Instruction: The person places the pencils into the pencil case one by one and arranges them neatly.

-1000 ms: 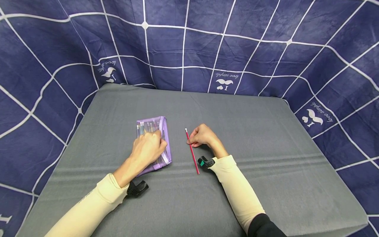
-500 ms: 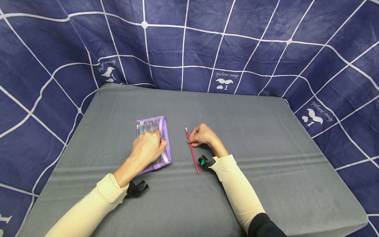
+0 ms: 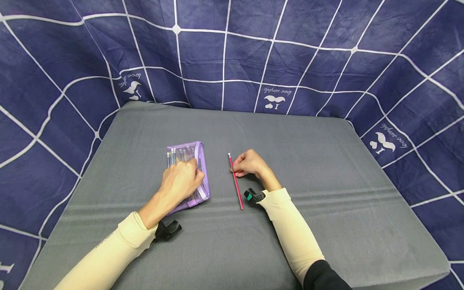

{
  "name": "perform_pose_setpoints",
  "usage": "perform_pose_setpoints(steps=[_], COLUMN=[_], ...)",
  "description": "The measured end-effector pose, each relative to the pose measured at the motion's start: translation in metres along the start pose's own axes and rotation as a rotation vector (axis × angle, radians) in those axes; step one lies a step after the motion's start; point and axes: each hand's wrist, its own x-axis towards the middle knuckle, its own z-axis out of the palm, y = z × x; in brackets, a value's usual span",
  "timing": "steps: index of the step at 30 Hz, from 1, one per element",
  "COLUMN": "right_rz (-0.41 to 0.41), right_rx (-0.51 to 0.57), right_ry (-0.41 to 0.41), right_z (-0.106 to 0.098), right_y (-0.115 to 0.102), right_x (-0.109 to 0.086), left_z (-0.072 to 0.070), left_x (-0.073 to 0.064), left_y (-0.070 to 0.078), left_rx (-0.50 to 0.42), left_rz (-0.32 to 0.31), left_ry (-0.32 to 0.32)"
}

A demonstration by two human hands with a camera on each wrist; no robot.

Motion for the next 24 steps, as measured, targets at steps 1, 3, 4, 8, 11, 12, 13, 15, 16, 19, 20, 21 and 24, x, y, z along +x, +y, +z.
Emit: perform_pose_setpoints(steps=[1,3,4,8,11,12,13,15,16,19,20,21,24], right_rz=[-0.002,-0.004,-0.005,-0.004,-0.009,-0.011,-0.012,-0.016,-0.015,-0.022,-0.023,-0.023,-0.019], right_rx=[0.007,0.023,0.032,0.064,0.080,0.087,0.093,0.106,0.114,0.145,0.156,0.166,0.197], right_ry=[0.004,0.012,0.014,0.017,0.018,0.018,0.019,0.019,0.019,0.016,0.013,0.011,0.004], right_z=[-0.001,-0.002,-0.002,-0.003,-0.003,-0.003,-0.003,-0.002,-0.002,0.001,0.002,0.004,0.008], right_y=[0.000,0.001,0.001,0.002,0.002,0.002,0.002,0.001,0.001,0.000,-0.001,-0.001,-0.003], right_x=[0.000,0.001,0.002,0.005,0.006,0.006,0.007,0.007,0.008,0.011,0.012,0.013,0.017], left_z=[0.000,0.000,0.000,0.000,0.000,0.000,0.000,-0.001,-0.001,-0.001,0.000,0.000,0.000], left_x=[0.000,0.000,0.000,0.000,0.000,0.000,0.001,0.001,0.001,0.001,0.001,0.001,0.001], left_y=[0.000,0.000,0.000,0.000,0.000,0.000,0.000,0.000,0.001,0.000,0.000,0.000,0.000], left_rx=[0.000,0.001,0.001,0.003,0.003,0.002,0.001,-0.001,-0.002,-0.002,-0.003,-0.003,-0.002], left_rz=[-0.001,-0.002,-0.002,-0.002,-0.004,-0.004,-0.006,-0.008,-0.009,-0.007,-0.006,-0.006,-0.006], left_ry=[-0.001,-0.003,-0.004,-0.007,-0.009,-0.010,-0.011,-0.014,-0.014,-0.014,-0.014,-0.015,-0.016])
